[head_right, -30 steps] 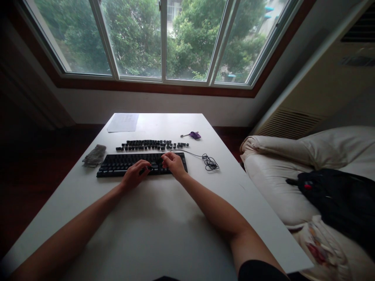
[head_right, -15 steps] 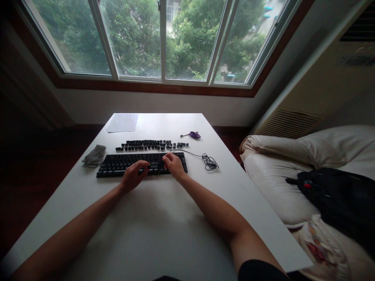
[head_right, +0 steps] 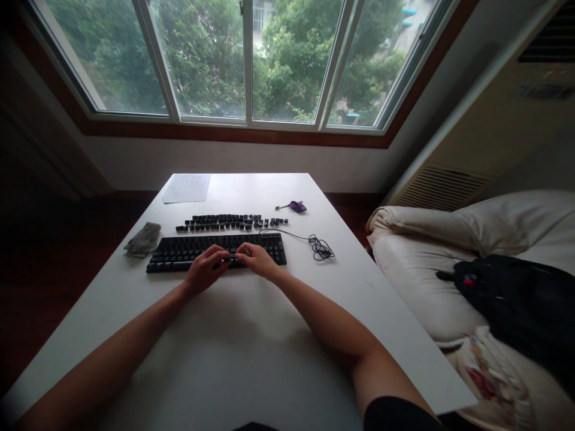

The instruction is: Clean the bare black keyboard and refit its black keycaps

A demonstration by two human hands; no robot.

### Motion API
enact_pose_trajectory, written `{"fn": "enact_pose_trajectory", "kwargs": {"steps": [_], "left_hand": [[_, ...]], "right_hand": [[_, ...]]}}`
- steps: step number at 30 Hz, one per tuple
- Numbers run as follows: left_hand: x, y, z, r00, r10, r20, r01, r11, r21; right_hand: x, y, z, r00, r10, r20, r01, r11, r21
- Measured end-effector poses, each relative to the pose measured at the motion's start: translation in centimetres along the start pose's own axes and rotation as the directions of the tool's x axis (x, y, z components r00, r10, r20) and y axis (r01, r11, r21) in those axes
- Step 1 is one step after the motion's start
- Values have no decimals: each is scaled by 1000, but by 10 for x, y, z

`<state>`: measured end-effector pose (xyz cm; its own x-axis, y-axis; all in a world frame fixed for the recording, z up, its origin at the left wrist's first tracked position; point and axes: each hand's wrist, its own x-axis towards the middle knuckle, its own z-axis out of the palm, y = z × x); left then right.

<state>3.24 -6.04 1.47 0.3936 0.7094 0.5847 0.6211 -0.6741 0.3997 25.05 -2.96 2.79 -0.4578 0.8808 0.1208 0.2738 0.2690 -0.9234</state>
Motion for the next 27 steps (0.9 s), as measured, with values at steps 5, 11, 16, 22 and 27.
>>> {"fn": "enact_pose_trajectory", "kwargs": {"steps": [5,11,16,22,27], "left_hand": [[1,3,0,1000,14,-16,-14,1000,-14],[1,6,0,1000,0,-7,0,999,-35],[1,7,1,1000,16,9,-15,999,-50],[1,8,1,1000,7,2,-6,998,-66],[1,9,0,999,36,13,-34,994,-100]], "right_hand": [[-3,-3,1,999,-28,46,31,998,-63],[-3,-5,2,1000,-3,24,5,996,-95],[-2,-2,4,1000,18,7,-17,996,-87],[-2,2,5,999,36,20,-36,999,26],[-4,-2,5,995,94,41,-99,984,146]]}}
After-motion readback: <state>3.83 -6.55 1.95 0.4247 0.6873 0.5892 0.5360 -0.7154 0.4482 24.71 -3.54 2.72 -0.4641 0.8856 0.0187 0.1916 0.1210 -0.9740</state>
